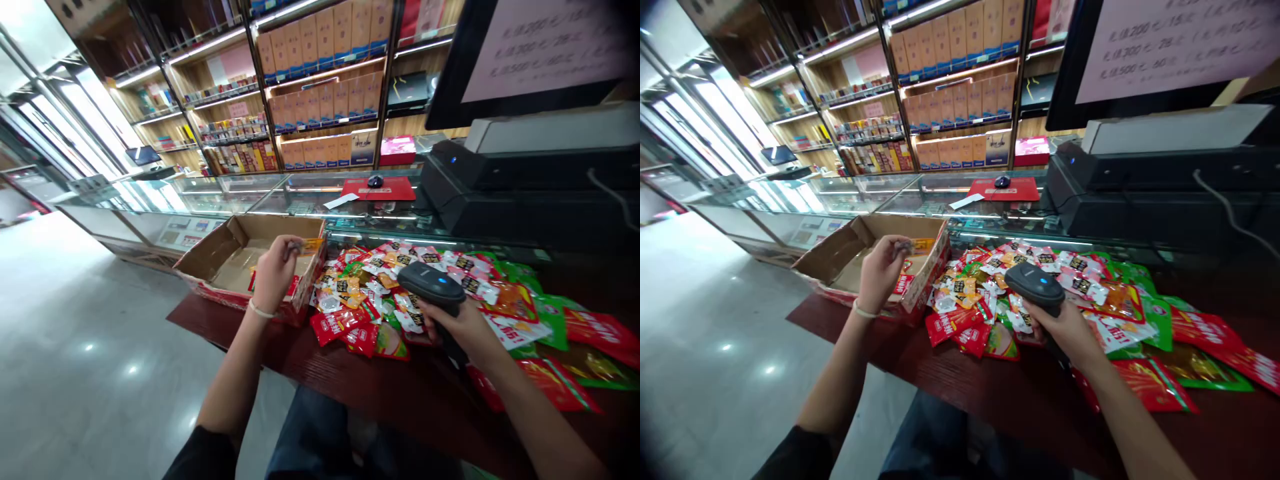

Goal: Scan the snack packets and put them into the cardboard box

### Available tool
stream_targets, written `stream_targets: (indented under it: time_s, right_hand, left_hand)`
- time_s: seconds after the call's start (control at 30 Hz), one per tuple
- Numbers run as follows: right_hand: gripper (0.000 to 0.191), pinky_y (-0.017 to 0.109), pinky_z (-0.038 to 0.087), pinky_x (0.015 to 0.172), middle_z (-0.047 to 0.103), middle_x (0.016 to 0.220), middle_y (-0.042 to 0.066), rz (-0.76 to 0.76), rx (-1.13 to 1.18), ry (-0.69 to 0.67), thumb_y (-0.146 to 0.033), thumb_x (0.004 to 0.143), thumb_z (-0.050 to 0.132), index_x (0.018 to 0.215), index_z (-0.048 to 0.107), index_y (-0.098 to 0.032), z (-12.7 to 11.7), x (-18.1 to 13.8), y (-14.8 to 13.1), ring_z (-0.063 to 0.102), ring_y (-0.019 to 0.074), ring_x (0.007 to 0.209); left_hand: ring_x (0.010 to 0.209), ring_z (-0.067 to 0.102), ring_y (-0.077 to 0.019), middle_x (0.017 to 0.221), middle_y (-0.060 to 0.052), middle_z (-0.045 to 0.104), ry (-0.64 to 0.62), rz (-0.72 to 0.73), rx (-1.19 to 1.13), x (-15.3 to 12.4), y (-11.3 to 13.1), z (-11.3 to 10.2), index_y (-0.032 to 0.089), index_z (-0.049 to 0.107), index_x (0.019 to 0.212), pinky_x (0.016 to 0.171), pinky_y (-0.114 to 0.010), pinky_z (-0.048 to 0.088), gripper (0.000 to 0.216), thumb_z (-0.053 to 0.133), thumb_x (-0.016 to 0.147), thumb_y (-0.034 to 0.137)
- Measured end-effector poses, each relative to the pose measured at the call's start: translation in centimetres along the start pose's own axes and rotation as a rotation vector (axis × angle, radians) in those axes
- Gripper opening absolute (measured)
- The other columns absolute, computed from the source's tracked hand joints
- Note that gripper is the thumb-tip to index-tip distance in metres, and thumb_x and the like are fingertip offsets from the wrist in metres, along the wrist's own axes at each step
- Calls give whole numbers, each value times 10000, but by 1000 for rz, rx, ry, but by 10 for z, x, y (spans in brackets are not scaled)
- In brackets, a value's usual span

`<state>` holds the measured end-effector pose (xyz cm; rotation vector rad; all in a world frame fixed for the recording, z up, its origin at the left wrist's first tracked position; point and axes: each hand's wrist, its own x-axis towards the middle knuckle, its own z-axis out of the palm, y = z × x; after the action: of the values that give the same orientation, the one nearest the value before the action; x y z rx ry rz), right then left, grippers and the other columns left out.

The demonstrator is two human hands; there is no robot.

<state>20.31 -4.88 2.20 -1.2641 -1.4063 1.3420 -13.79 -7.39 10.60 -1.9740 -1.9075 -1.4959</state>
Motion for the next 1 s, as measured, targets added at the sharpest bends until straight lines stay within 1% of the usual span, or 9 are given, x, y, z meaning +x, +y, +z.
stream_targets:
  time_s: [0.1,0.17,0.23,0.33,0.47,0.57,0.67,0.83,1.0]
  right_hand:
    - [394,284,422,351,566,501,22,4,5,-19,-554,699,759,607,585,-213,5,-1,-4,523,159,396]
    - [390,284,423,362,568,505,18,9,18,-25,-548,698,764,618,584,-212,9,-1,-8,522,157,399]
    - [394,275,415,369,567,505,11,-5,17,-27,-551,711,756,638,585,-203,14,-1,-13,514,145,395]
    - [398,265,412,381,561,494,0,-24,-5,-25,-546,717,757,646,576,-199,19,-2,-21,507,134,390]
    - [380,271,422,386,570,509,-9,-41,-18,4,-537,721,759,670,575,-208,21,-4,-29,506,133,387]
    - [378,273,432,395,574,508,-4,-91,-65,60,-540,752,730,669,580,-203,12,-4,-31,519,138,394]
    - [372,264,431,390,578,526,-7,-120,-18,113,-533,747,733,682,582,-199,-3,-1,-30,529,136,399]
    - [335,238,382,349,567,531,-29,-133,42,221,-492,714,774,745,608,-203,-32,5,-26,498,118,383]
    - [367,238,386,346,539,492,-24,-129,140,255,-502,731,753,609,572,-207,-49,7,-13,492,113,369]
  left_hand:
    - [890,665,-217,1010,-77,715,-29,7,297,0,-38,-24,204,604,1108,783,-333,502,217,500,919,176]
    - [928,668,-239,1035,-91,720,-111,10,349,-1,-56,-30,186,621,1102,808,-356,510,214,540,904,191]
    - [954,670,-244,1044,-84,725,-180,27,346,-2,-63,-30,186,640,1088,835,-360,515,214,582,882,205]
    - [1003,664,-239,1080,-80,719,-166,68,331,-6,-49,-27,201,643,1101,872,-355,512,221,568,893,212]
    - [1048,649,-217,1134,-70,700,-167,194,228,-20,-4,-13,221,630,1121,910,-343,500,221,511,935,229]
    - [1077,634,-206,1167,-67,685,-237,303,101,-32,27,10,227,623,1124,941,-347,491,224,472,960,246]
    - [1075,628,-209,1144,-73,684,-326,377,-5,-40,47,43,216,608,1142,946,-361,491,225,478,961,247]
    - [1038,623,-215,1095,-71,678,-467,437,-81,-43,64,113,205,608,1120,914,-359,496,205,511,949,264]
    - [988,627,-210,1031,-70,677,-604,488,-73,-53,73,180,200,644,1036,875,-336,506,174,527,940,285]
